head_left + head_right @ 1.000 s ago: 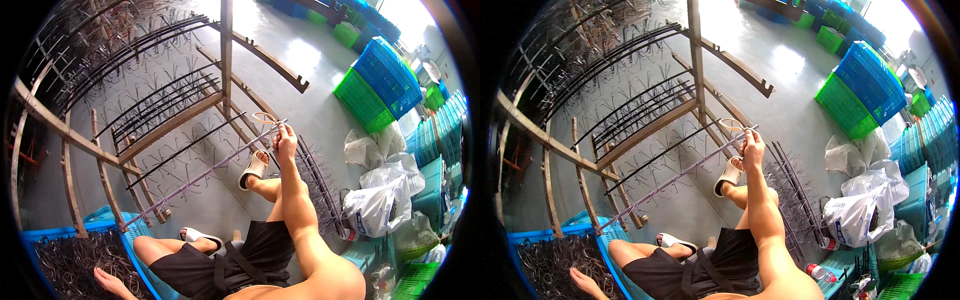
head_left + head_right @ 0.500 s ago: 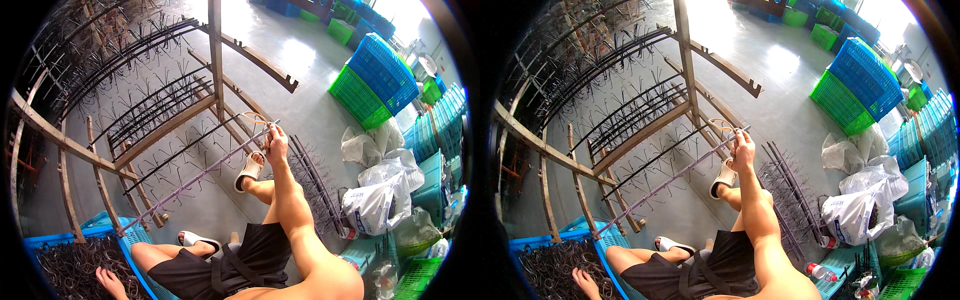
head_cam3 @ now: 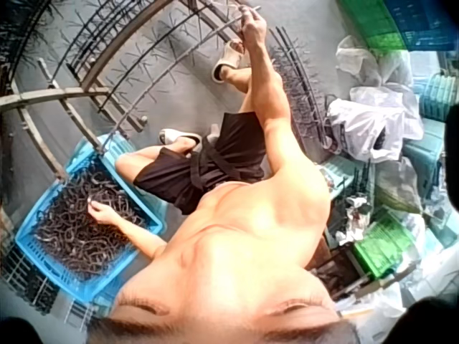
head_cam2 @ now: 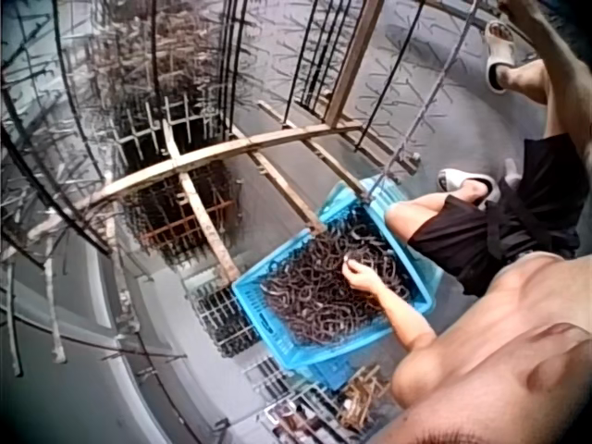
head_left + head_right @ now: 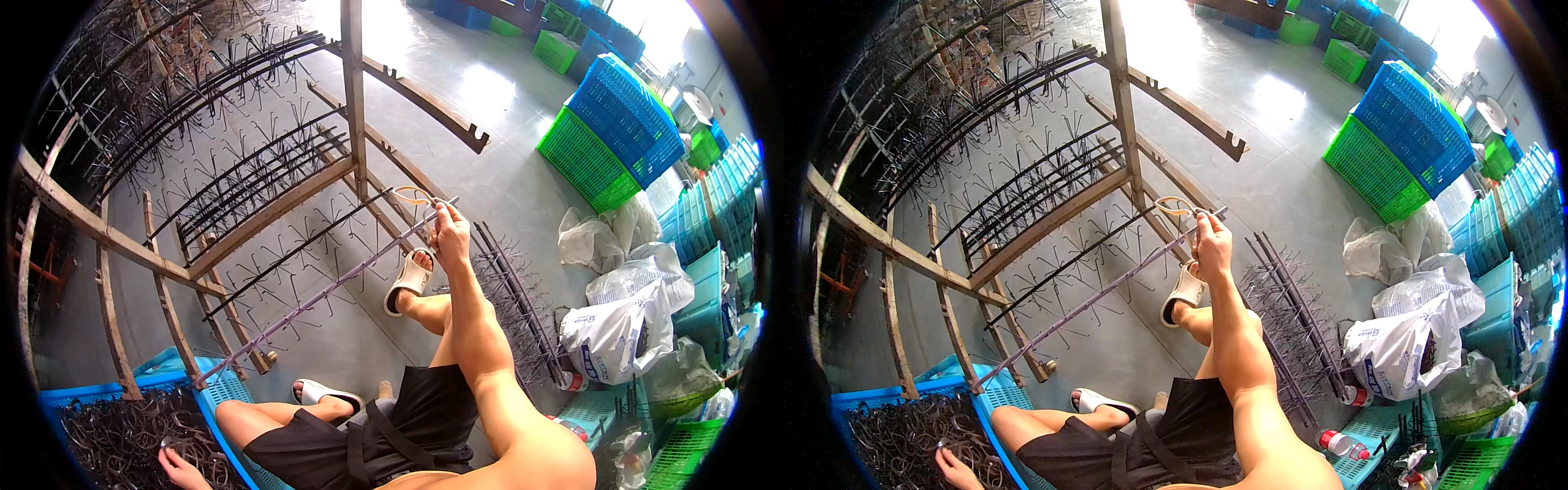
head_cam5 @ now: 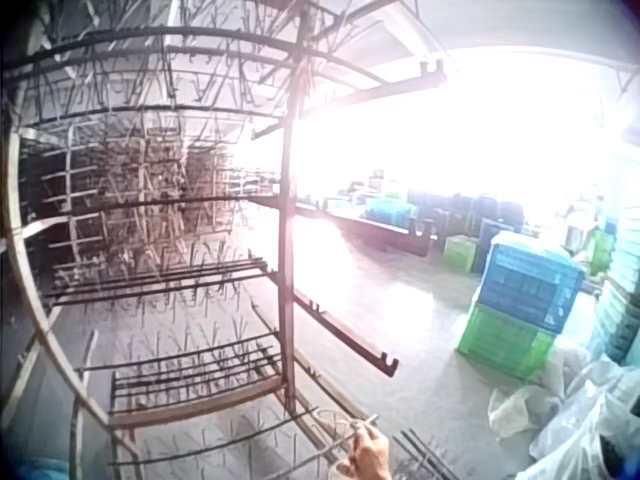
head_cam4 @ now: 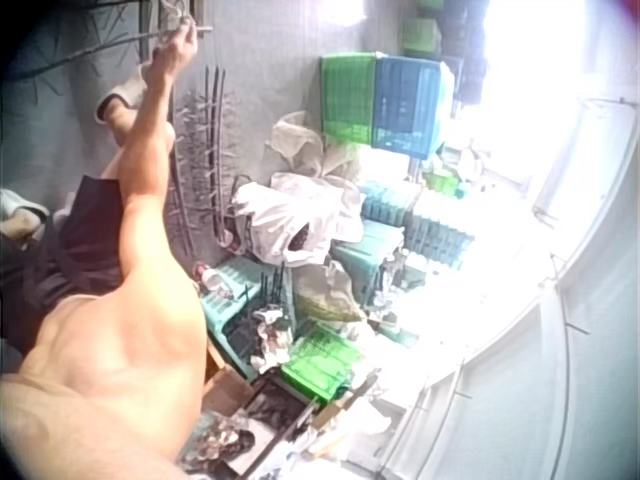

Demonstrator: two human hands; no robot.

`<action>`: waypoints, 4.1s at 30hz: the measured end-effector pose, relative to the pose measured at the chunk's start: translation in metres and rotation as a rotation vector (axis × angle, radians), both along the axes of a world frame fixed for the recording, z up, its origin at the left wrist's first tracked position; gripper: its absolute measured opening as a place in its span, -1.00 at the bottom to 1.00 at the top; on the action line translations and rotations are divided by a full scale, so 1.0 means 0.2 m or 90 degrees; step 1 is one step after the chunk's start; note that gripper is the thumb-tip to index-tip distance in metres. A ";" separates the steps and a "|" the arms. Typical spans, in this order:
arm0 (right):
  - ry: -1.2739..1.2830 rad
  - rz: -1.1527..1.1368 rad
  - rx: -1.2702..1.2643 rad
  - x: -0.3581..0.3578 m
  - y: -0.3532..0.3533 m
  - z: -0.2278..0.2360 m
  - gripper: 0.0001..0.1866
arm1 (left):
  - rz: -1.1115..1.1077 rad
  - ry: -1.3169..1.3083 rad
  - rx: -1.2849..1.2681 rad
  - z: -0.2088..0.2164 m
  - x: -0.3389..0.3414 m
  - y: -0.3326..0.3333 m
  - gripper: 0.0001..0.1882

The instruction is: The person sits on the floor and repeatedly picks up metal hoops from a blue basket. They place each hoop onto a horizontal metal rod on a rack, arranging them in a row.

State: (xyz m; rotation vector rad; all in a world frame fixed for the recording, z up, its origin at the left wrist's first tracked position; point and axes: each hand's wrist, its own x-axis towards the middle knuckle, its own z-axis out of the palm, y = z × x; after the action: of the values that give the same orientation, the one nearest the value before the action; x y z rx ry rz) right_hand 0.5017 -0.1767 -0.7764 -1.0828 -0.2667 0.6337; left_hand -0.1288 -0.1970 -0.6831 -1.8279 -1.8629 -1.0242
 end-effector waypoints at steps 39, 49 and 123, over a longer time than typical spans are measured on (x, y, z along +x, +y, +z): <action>-0.647 0.638 -0.012 -1.77 -0.01 0.28 -0.87 | 0.077 -0.703 0.045 -0.17 -0.55 -0.06 -0.83; -0.382 0.963 0.104 -2.64 0.09 0.36 -0.70 | -0.034 -0.794 -0.031 -0.04 -0.29 -0.14 -0.82; -0.012 0.049 -0.028 -0.43 0.11 0.09 -0.84 | -0.570 -0.871 -0.754 -0.40 1.12 -0.23 -0.65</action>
State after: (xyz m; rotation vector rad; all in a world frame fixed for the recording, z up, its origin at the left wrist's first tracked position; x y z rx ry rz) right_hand 0.4165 -0.1550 -0.7594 -1.1248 -0.3131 0.7015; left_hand 0.0947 -0.2428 -0.7632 -3.3289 -2.7386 -2.1331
